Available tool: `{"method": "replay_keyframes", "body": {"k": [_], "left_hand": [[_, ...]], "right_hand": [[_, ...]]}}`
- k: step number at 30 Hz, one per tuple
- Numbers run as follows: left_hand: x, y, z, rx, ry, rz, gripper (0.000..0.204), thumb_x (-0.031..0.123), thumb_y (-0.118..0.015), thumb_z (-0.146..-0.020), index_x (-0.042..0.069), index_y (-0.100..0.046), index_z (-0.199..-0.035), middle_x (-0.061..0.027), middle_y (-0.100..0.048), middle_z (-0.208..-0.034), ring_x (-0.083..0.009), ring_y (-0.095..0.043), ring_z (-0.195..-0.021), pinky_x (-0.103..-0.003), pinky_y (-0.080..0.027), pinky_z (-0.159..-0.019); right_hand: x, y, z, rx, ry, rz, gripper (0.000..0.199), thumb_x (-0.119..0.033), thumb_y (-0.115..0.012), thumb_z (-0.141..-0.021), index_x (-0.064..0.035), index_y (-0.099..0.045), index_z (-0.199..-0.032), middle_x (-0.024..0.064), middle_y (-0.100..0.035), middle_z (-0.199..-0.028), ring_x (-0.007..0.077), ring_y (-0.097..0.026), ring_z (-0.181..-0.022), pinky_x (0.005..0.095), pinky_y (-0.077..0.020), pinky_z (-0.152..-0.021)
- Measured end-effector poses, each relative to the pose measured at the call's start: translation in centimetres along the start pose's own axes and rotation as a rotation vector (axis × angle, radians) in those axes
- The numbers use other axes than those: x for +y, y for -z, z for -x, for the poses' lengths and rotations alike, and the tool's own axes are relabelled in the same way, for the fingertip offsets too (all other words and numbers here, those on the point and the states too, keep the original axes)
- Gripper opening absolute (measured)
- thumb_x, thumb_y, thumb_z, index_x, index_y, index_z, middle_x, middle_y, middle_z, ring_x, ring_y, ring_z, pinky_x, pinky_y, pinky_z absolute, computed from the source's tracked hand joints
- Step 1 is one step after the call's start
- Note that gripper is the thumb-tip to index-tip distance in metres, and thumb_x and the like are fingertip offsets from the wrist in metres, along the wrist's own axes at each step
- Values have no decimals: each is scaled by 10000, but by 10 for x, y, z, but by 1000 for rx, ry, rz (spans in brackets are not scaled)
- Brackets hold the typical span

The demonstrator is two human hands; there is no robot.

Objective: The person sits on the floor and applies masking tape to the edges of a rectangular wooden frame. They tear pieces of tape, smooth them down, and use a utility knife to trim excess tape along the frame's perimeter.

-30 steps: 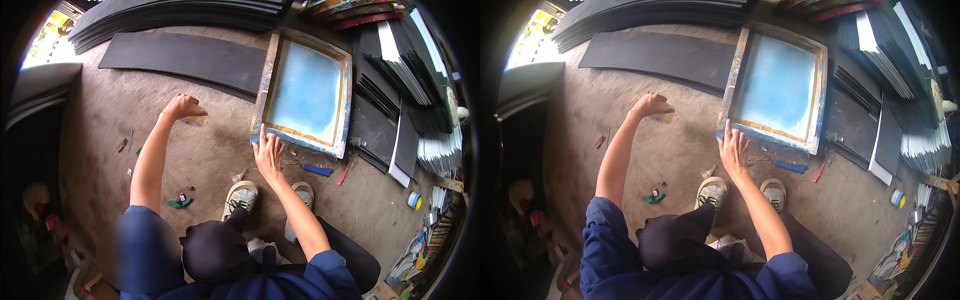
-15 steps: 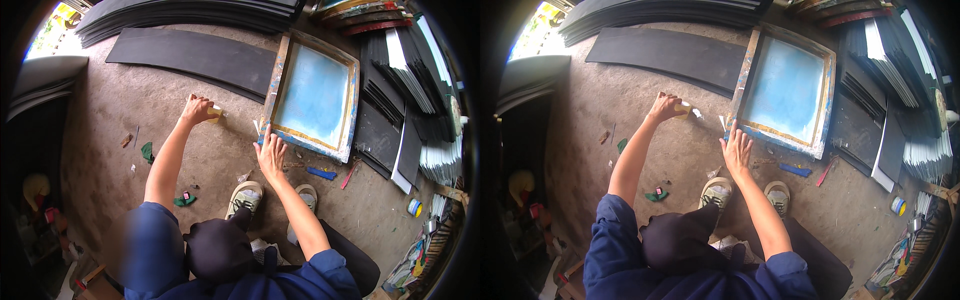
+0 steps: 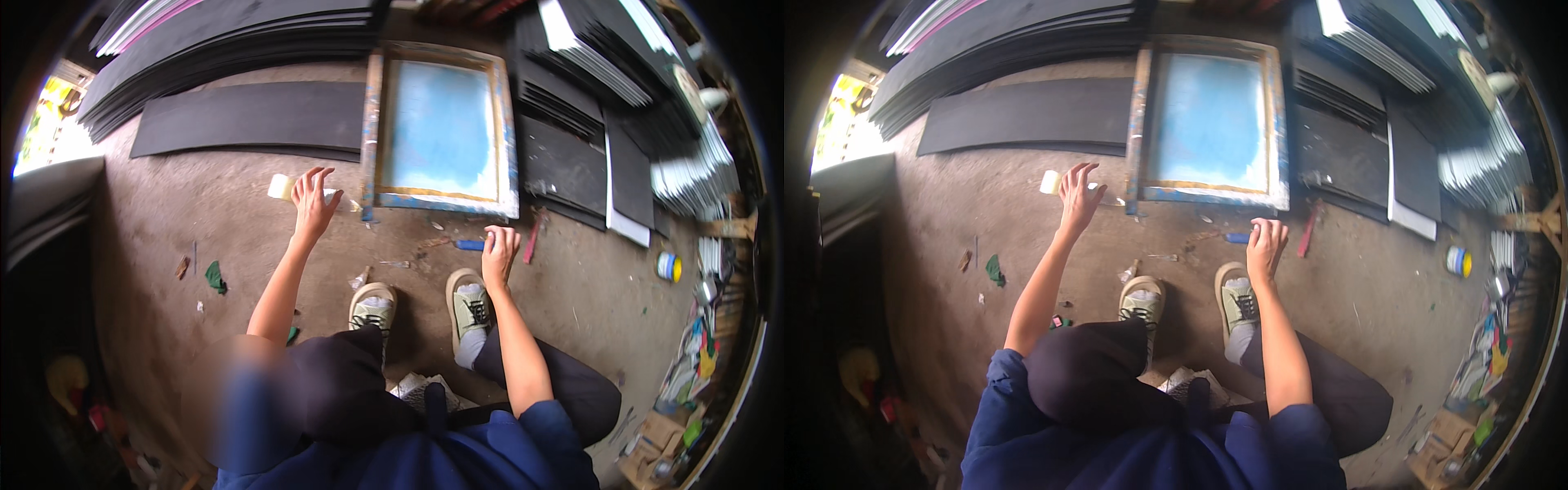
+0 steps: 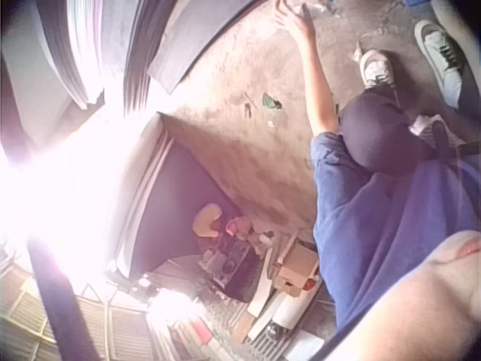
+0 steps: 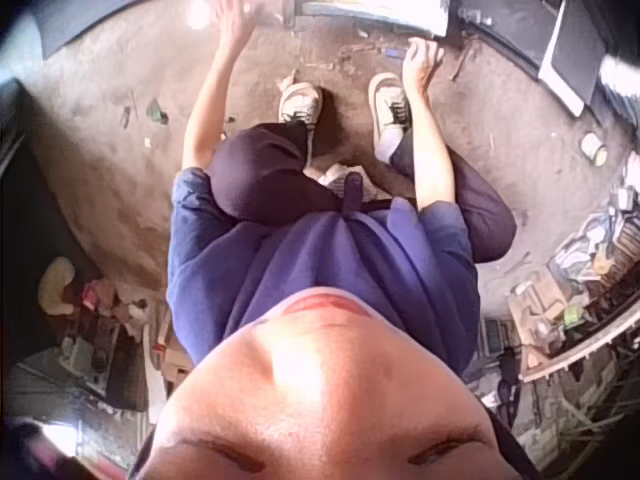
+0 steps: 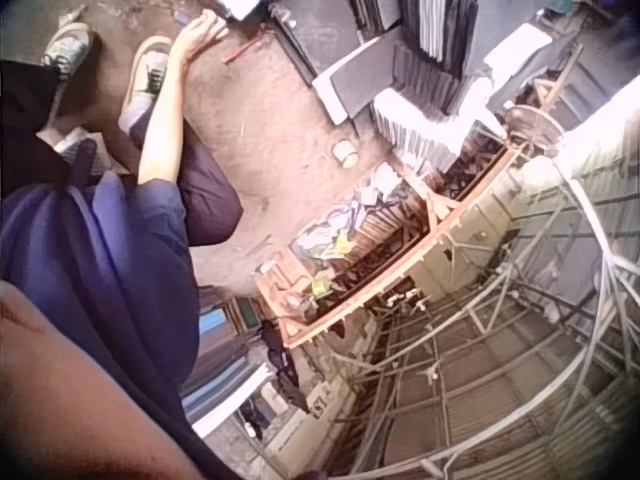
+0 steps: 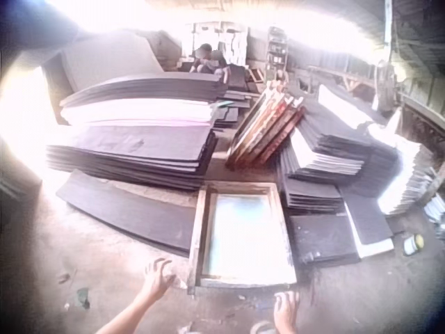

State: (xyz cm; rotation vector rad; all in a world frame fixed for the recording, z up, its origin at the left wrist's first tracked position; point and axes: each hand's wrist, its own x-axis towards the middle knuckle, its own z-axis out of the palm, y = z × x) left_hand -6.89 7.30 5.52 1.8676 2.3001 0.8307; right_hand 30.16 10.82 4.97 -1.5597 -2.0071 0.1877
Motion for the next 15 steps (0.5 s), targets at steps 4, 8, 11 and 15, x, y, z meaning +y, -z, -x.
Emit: {"method": "replay_keyframes", "body": {"k": [4,8,11,15], "left_hand": [[43,-21,14,-31,-1,107,469,195,-671,-753,165,-490,-1185,-45,-449,-1195,-271,-387,-1138,-454,-248,-971],[51,-27,17,-14,-22,70,413,176,-660,-758,158,-519,-1146,-46,-470,-1177,-262,-402,-1116,-436,-274,-955],[44,-30,17,31,26,78,350,175,-654,-768,123,-545,-1097,-59,-506,-1153,-271,-424,-1085,-415,-313,-928],[32,-34,15,65,77,102,277,182,-646,-775,111,-565,-1030,-61,-532,-1120,-266,-447,-1057,-402,-329,-913]], "right_hand": [[63,-5,32,-402,124,29,134,-68,-621,-752,-73,-599,-884,71,-542,-933,271,-489,-938,381,-414,-803],[60,-19,29,-482,242,182,208,-104,-640,-735,-72,-587,-933,66,-510,-977,236,-478,-974,373,-414,-789],[59,-28,18,-510,363,260,200,-108,-608,-745,-70,-585,-940,73,-495,-965,227,-476,-973,369,-408,-787],[58,-33,12,-479,504,302,172,-97,-567,-751,-47,-590,-914,82,-526,-970,226,-479,-986,378,-406,-800]]}}
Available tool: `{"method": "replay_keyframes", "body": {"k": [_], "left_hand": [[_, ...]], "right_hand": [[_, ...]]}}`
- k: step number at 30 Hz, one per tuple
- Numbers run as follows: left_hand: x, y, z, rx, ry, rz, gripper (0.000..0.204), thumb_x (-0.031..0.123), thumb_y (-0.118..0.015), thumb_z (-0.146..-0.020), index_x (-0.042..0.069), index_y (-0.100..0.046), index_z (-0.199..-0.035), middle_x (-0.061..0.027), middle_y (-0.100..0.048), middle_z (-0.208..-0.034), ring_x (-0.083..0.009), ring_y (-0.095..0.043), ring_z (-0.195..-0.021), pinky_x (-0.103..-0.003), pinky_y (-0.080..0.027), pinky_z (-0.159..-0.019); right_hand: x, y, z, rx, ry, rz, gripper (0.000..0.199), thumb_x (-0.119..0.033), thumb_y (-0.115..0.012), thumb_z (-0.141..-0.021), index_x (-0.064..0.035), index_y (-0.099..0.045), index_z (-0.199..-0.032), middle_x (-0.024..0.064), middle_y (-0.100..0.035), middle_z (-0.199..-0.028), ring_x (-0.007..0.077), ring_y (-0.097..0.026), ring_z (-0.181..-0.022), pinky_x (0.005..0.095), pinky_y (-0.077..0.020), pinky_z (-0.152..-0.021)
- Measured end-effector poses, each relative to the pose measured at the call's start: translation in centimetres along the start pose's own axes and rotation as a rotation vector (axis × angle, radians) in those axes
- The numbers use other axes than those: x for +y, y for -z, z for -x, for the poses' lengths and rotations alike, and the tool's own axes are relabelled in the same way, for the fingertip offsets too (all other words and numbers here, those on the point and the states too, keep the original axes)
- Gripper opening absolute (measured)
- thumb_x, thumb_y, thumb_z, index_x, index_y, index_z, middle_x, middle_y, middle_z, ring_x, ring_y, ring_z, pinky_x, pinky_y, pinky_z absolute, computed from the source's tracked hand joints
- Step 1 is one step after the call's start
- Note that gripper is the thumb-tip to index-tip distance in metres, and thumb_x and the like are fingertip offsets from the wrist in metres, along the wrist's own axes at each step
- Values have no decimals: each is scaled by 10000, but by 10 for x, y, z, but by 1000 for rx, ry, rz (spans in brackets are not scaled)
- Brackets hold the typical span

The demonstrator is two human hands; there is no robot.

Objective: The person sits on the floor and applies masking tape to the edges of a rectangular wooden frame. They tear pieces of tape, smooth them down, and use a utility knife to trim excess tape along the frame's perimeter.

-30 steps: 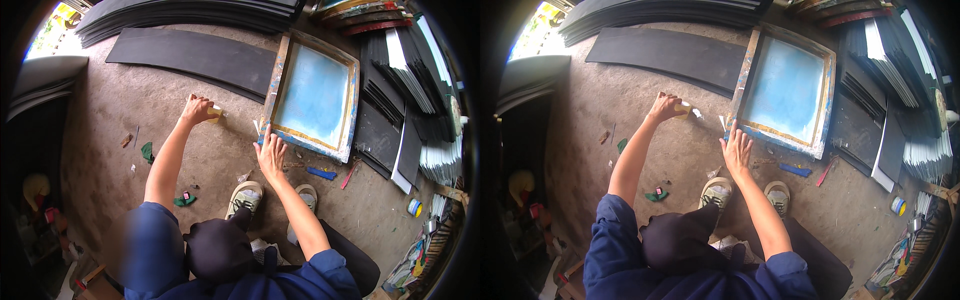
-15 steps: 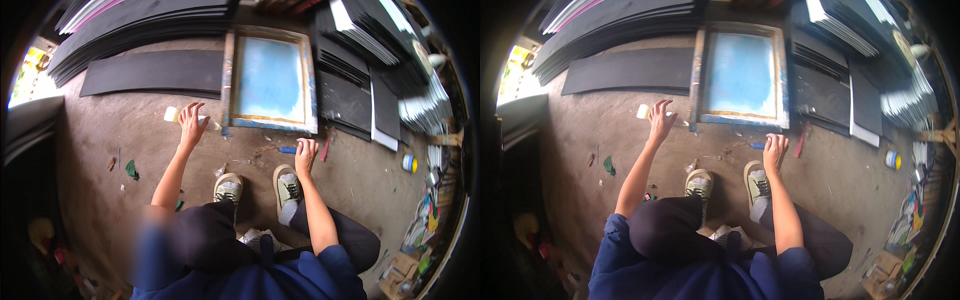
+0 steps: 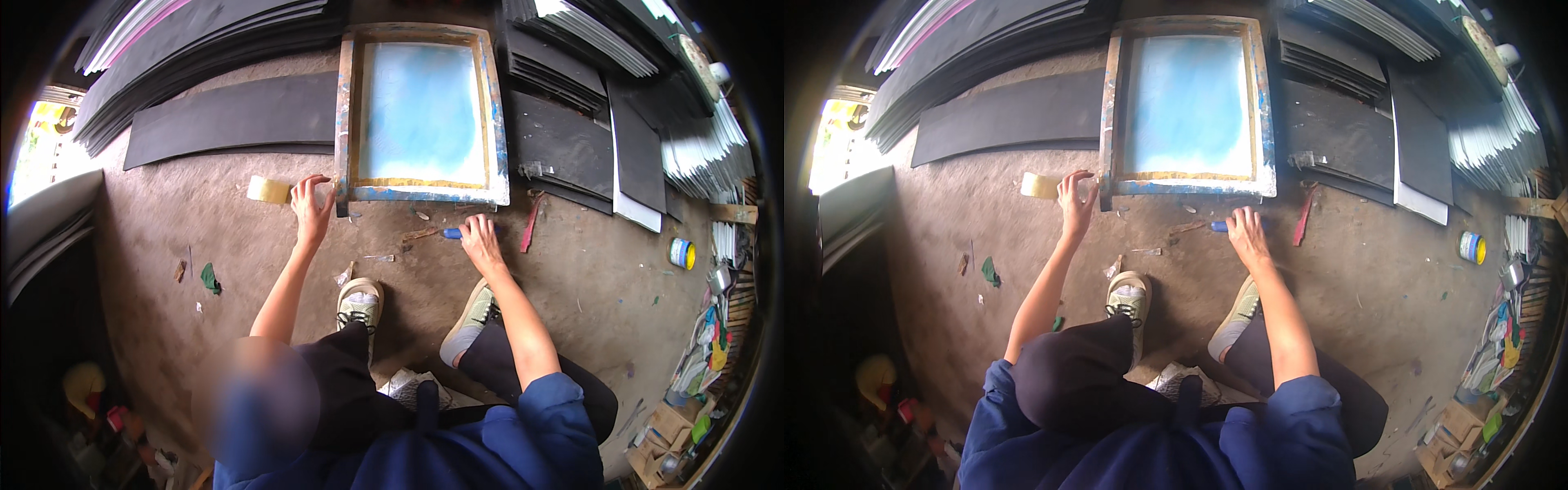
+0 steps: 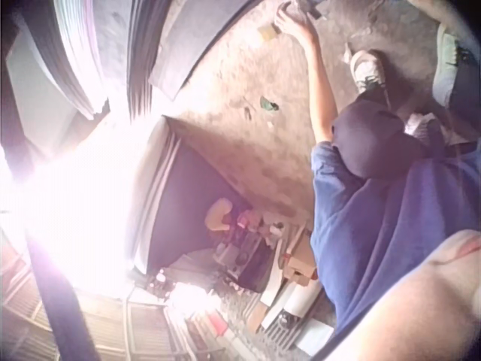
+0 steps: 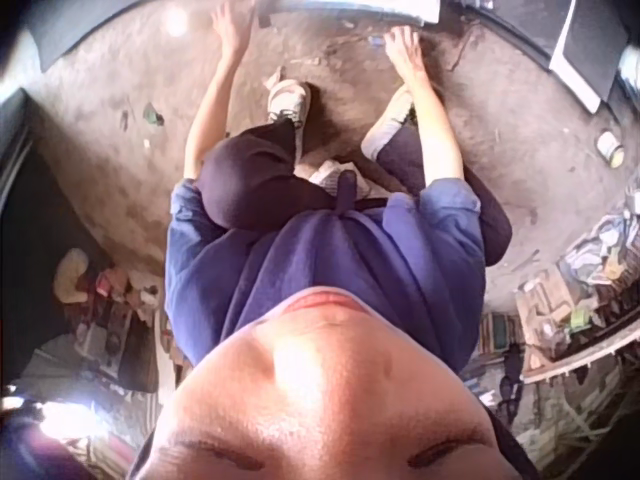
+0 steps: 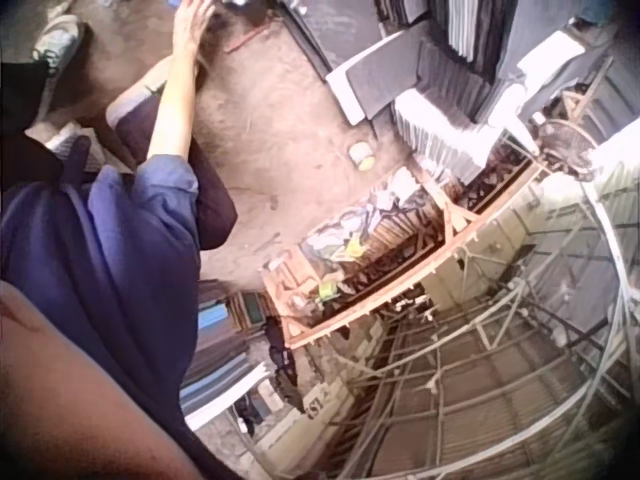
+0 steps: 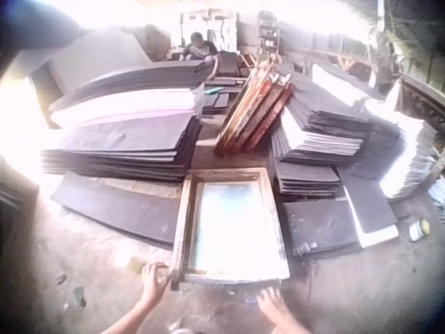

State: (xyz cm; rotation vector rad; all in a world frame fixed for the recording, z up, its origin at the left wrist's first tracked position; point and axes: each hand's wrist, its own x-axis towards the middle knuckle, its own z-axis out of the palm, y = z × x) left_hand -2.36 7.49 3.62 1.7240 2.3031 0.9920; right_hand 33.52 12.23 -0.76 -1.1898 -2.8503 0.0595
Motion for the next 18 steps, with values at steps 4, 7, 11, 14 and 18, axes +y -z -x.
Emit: {"method": "replay_keyframes", "body": {"k": [4,7,11,14,18], "left_hand": [[-13,-4,-2,16,52,65,268,220,-654,-771,131,-567,-1008,-43,-524,-1102,-256,-432,-1075,-414,-304,-919],[-19,-7,-9,-61,84,134,233,252,-648,-780,144,-579,-975,-23,-540,-1070,-249,-440,-1070,-418,-298,-919],[-22,1,-20,-250,90,92,232,330,-643,-787,151,-595,-926,-8,-562,-1027,-208,-466,-1075,-449,-249,-961],[-23,2,-30,-326,49,80,325,399,-622,-798,144,-558,-987,-18,-597,-1031,-198,-503,-1081,-506,-185,-987],[-24,-1,-42,-471,26,55,413,444,-627,-778,133,-508,-1023,-14,-634,-991,-184,-560,-1034,-544,-148,-982]], "right_hand": [[-11,4,0,109,40,-99,288,-113,-616,-719,-47,-540,-990,91,-563,-915,228,-507,-944,388,-398,-847],[-42,-2,-5,206,59,-290,327,-123,-548,-802,-46,-452,-1105,95,-535,-863,217,-543,-792,395,-450,-797],[-135,37,-60,278,-379,-886,229,-136,-441,-897,-19,-448,-1094,132,-497,-854,230,-538,-700,351,-478,-592],[-171,61,-108,187,-478,-987,291,-175,-432,-925,74,-448,-1075,190,-535,-753,303,-570,-673,388,-487,-607],[-185,62,-142,-191,-604,-972,361,-183,-415,-918,146,-431,-1066,285,-595,-698,421,-609,-669,470,-488,-559]]}}
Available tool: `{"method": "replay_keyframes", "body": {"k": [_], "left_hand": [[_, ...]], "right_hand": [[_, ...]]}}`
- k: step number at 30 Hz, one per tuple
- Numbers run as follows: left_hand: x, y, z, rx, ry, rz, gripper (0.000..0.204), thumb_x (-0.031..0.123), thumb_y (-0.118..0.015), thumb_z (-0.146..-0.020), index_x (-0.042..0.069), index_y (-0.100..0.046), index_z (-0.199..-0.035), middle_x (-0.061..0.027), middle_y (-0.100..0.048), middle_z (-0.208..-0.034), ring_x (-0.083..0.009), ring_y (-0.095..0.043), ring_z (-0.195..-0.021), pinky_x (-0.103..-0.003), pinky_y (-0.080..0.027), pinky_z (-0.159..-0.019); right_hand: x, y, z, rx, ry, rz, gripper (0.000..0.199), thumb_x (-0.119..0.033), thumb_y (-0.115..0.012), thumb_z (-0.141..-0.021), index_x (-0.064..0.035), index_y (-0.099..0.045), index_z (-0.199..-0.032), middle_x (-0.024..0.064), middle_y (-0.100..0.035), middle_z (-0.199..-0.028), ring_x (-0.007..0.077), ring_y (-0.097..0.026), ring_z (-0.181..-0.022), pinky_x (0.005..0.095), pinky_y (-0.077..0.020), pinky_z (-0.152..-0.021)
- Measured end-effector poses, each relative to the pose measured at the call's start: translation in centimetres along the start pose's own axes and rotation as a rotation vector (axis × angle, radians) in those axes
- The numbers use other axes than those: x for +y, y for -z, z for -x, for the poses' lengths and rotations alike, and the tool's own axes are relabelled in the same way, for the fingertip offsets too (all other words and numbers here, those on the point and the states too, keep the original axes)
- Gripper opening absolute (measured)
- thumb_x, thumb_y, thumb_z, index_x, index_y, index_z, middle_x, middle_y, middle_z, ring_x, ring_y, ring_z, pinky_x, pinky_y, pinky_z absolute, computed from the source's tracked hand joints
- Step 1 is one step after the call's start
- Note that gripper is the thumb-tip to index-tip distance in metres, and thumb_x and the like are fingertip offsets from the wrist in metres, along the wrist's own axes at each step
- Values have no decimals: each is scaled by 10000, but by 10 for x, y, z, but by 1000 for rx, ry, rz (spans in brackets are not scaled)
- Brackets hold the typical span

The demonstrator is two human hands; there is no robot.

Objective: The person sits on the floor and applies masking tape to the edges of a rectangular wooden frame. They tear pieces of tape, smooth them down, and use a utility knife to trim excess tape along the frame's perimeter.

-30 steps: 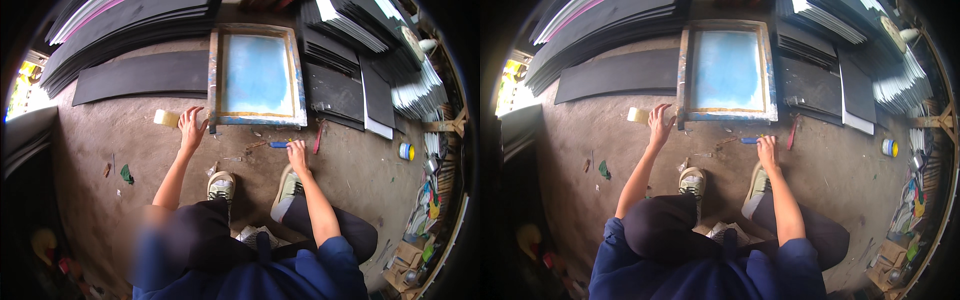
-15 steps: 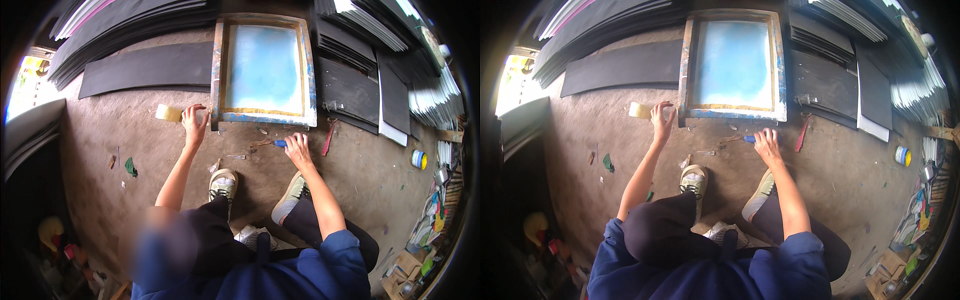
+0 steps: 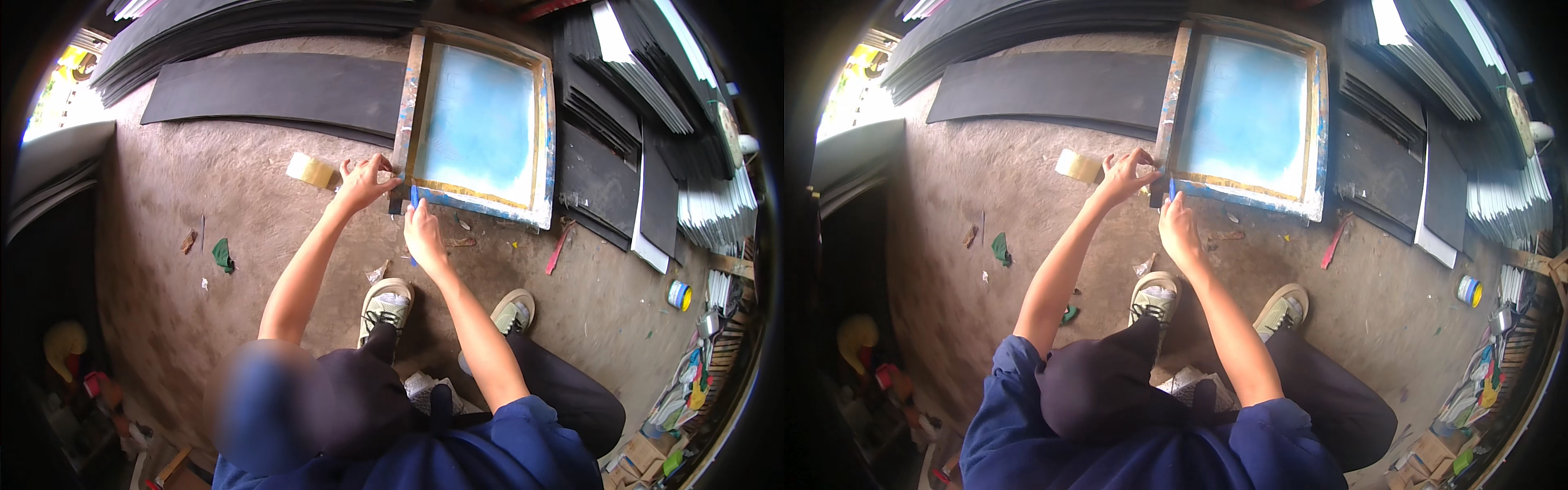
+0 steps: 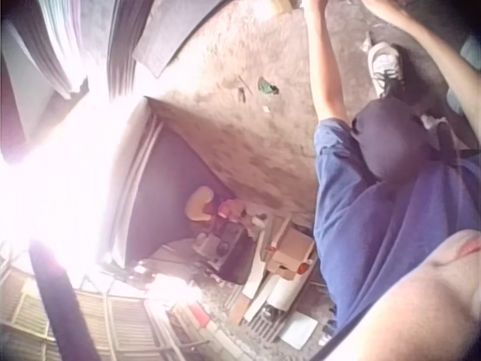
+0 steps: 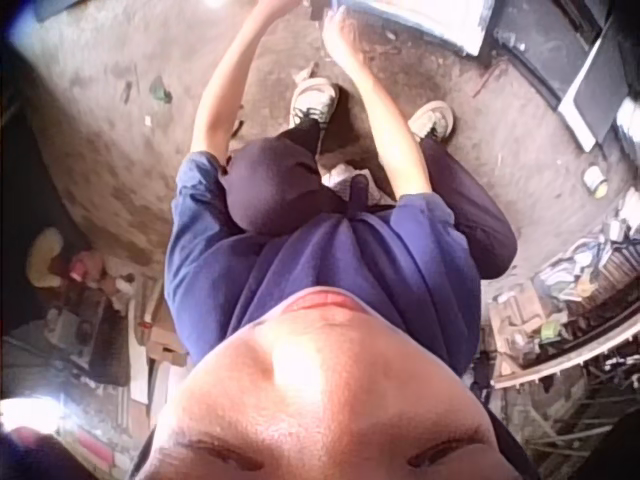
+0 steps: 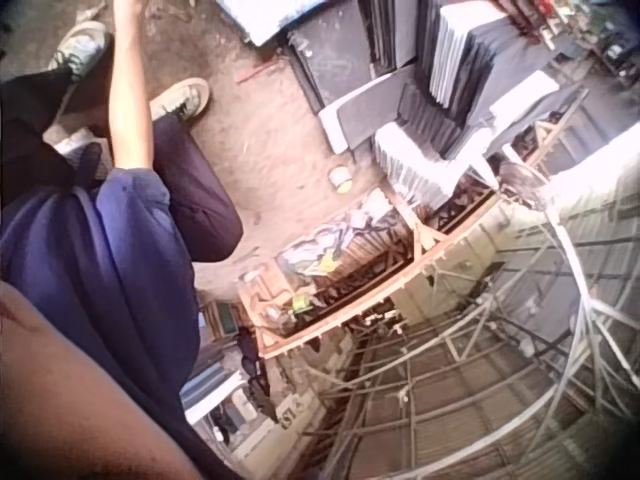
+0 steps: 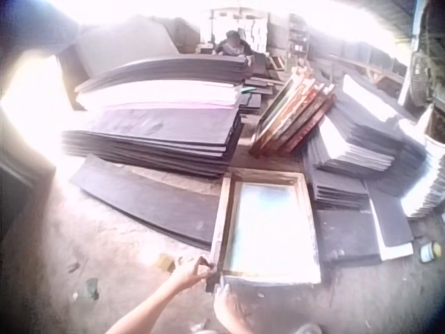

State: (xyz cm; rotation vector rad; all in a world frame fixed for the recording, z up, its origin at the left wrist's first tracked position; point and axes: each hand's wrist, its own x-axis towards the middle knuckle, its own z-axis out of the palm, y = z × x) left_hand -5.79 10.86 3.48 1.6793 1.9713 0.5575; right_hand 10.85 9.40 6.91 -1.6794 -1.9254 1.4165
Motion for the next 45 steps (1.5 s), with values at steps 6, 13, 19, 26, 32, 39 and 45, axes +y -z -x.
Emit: {"method": "replay_keyframes", "body": {"k": [6,13,19,26,32,39,45], "left_hand": [[-3,10,-10,-113,50,65,505,516,-630,-743,122,-482,-1023,-15,-659,-976,-186,-592,-1001,-560,-152,-968],[-5,9,-16,-235,122,67,604,532,-647,-718,106,-434,-1089,-41,-656,-983,-231,-586,-1025,-609,-179,-961],[-11,8,-26,-296,143,96,690,541,-666,-698,80,-393,-1133,-91,-659,-976,-259,-575,-1046,-621,-182,-957],[-19,2,-25,-272,187,213,813,517,-728,-652,6,-320,-1134,-121,-659,-1014,-279,-554,-1080,-561,-238,-943],[-13,6,-28,-265,191,305,763,506,-722,-668,17,-321,-1093,-114,-663,-1007,-288,-555,-1076,-512,-282,-922],[-21,12,-29,-261,193,223,685,543,-677,-705,44,-364,-1057,-104,-662,-998,-273,-579,-1031,-493,-314,-916],[-29,28,-8,-20,-27,131,465,412,-668,-767,76,-445,-999,-83,-609,-999,-280,-555,-1005,-458,-372,-867]], "right_hand": [[-11,-4,1,54,90,349,396,-216,-384,-921,135,-434,-1097,286,-598,-706,410,-618,-692,468,-508,-623],[-20,-7,-2,55,72,374,359,-212,-391,-915,123,-437,-1033,288,-600,-712,422,-615,-708,475,-506,-636],[-24,-12,-5,66,63,322,307,-179,-397,-908,117,-436,-979,296,-594,-703,434,-611,-708,479,-508,-644],[-26,-16,-4,57,8,325,291,-163,-416,-897,118,-436,-970,300,-596,-724,444,-608,-719,490,-502,-648],[51,-47,22,-180,141,454,259,-131,-406,-857,76,-506,-974,293,-604,-777,416,-619,-764,480,-501,-676],[34,-22,62,-185,-84,339,305,-233,-429,-901,66,-471,-944,289,-597,-721,434,-610,-738,506,-491,-650],[-10,32,-16,239,331,350,271,-235,-508,-910,30,-456,-917,160,-573,-577,299,-584,-475,386,-459,-431]]}}
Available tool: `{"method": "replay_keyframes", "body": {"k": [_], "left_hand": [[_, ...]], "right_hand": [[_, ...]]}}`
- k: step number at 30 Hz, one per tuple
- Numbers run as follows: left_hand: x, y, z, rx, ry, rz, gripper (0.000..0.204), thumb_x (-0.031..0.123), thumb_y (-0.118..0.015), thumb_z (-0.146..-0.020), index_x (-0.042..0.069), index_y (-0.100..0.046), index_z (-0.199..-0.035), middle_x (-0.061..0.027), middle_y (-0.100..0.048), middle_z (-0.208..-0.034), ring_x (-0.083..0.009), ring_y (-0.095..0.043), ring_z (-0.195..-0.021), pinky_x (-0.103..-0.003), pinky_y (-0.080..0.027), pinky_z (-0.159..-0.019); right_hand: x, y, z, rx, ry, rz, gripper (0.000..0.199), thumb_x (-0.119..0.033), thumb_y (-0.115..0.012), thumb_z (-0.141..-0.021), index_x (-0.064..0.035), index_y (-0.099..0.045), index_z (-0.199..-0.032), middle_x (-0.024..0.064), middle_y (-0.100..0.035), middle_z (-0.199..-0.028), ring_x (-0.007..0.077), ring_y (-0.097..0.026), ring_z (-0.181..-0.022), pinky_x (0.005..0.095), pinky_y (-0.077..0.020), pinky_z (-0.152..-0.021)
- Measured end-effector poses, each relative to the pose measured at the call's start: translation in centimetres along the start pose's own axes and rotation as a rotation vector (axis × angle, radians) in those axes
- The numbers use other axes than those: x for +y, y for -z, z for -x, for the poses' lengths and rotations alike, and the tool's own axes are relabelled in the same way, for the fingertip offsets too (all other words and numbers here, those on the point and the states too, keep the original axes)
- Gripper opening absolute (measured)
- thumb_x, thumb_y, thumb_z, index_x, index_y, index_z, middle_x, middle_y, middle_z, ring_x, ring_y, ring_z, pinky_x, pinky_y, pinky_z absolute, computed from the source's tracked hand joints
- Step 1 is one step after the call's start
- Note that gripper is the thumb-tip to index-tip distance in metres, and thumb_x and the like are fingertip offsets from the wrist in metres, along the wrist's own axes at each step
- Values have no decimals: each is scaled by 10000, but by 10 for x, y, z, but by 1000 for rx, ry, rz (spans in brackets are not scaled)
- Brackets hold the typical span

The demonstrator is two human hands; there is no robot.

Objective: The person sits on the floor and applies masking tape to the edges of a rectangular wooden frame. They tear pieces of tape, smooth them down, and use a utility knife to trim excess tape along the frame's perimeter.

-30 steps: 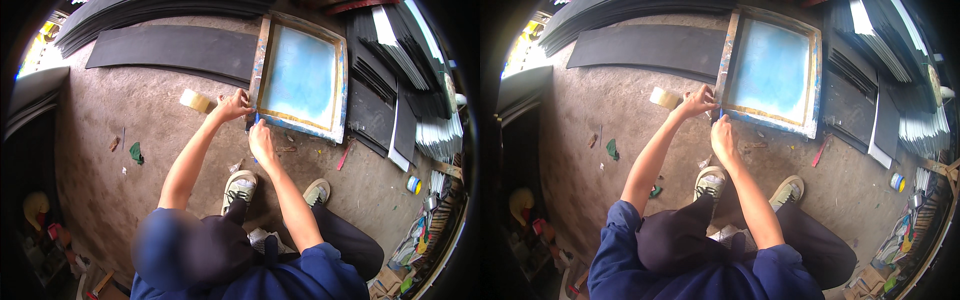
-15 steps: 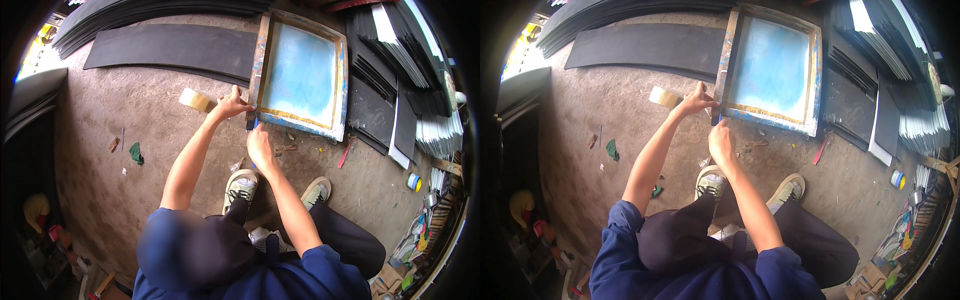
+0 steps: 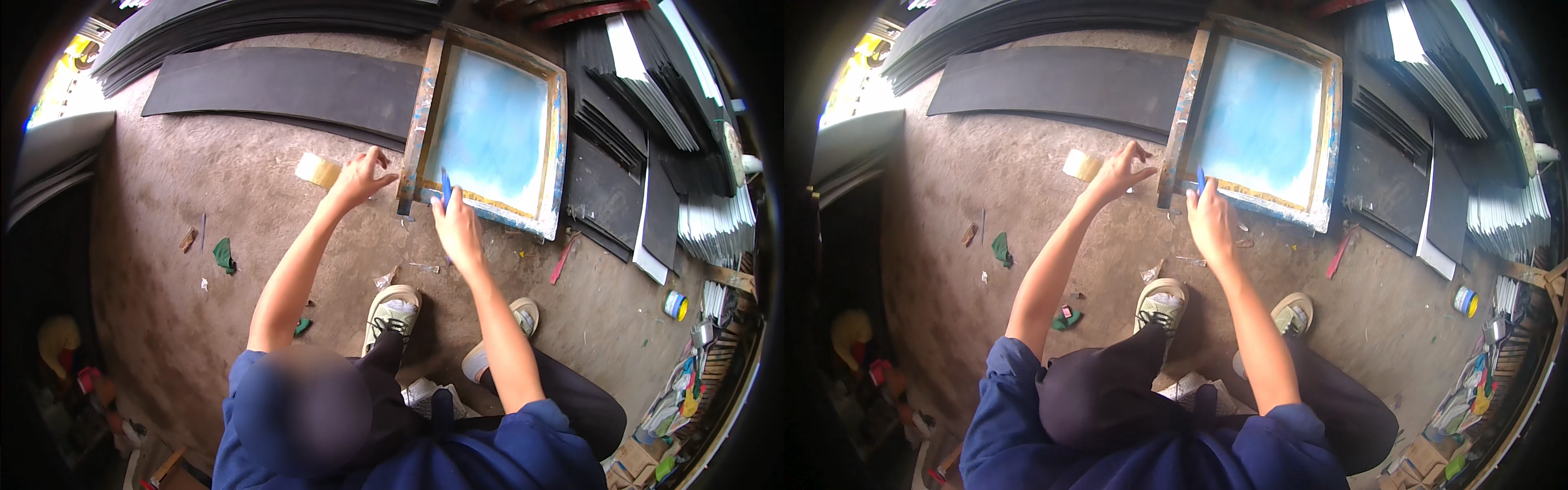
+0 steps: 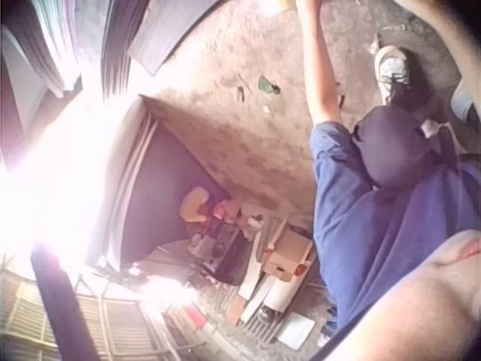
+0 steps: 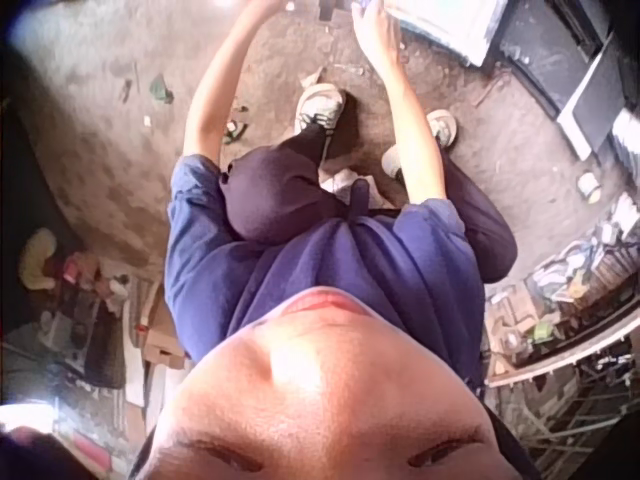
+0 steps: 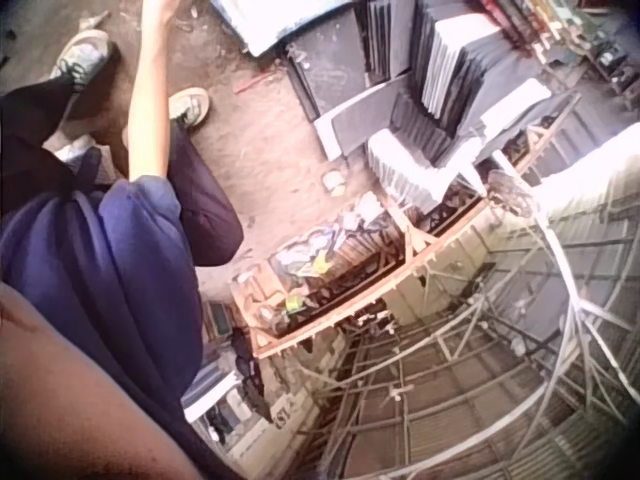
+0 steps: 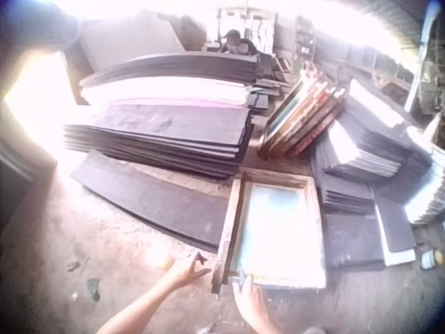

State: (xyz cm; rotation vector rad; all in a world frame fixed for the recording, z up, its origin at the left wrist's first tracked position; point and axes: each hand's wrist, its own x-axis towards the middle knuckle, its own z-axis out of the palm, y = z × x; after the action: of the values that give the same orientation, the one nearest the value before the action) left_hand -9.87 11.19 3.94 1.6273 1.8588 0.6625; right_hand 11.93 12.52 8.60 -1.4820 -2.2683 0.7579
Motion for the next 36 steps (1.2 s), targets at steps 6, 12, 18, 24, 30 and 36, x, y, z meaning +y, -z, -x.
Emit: {"method": "replay_keyframes", "body": {"k": [6,12,18,24,30,36], "left_hand": [[-33,40,21,183,-84,-591,567,435,-653,-757,90,-459,-1164,-95,-454,-1230,-245,-349,-1237,-555,-207,-1027],[-64,47,23,-16,-36,-686,413,402,-633,-788,13,-596,-919,-138,-598,-922,-253,-536,-974,-438,-340,-966],[-71,82,56,202,-98,-418,436,439,-580,-825,7,-578,-765,-133,-596,-733,-281,-573,-811,-395,-433,-792],[-30,104,65,195,-11,-145,422,382,-574,-856,-27,-540,-760,-122,-546,-661,-248,-529,-648,-364,-444,-622],[-26,135,88,293,149,463,326,313,-503,-924,46,-507,-737,40,-479,-634,-35,-447,-618,-214,-392,-544],[22,142,78,379,251,588,293,332,-528,-900,58,-471,-815,31,-443,-708,-49,-416,-698,-215,-363,-637]], "right_hand": [[-1,-17,-71,-271,-107,75,363,-277,-682,-774,-39,-487,-966,67,-632,-899,288,-561,-968,546,-370,-809],[6,-36,-77,-343,-215,37,426,-339,-714,-738,-69,-492,-980,54,-626,-942,284,-528,-1036,605,-282,-877],[11,-38,-84,-380,-301,28,518,-402,-755,-673,-76,-495,-982,48,-613,-1002,291,-511,-1062,604,-269,-900],[13,-34,-88,-430,-380,5,586,-440,-757,-655,-90,-486,-1039,61,-597,-1064,289,-484,-1116,613,-251,-932],[4,-35,-91,-443,-398,78,616,-435,-755,-662,-84,-470,-1082,69,-592,-1087,296,-463,-1146,626,-229,-962],[2,-32,-86,-287,-283,50,482,-333,-683,-738,-37,-453,-1041,107,-587,-1056,324,-491,-1093,579,-337,-881]]}}
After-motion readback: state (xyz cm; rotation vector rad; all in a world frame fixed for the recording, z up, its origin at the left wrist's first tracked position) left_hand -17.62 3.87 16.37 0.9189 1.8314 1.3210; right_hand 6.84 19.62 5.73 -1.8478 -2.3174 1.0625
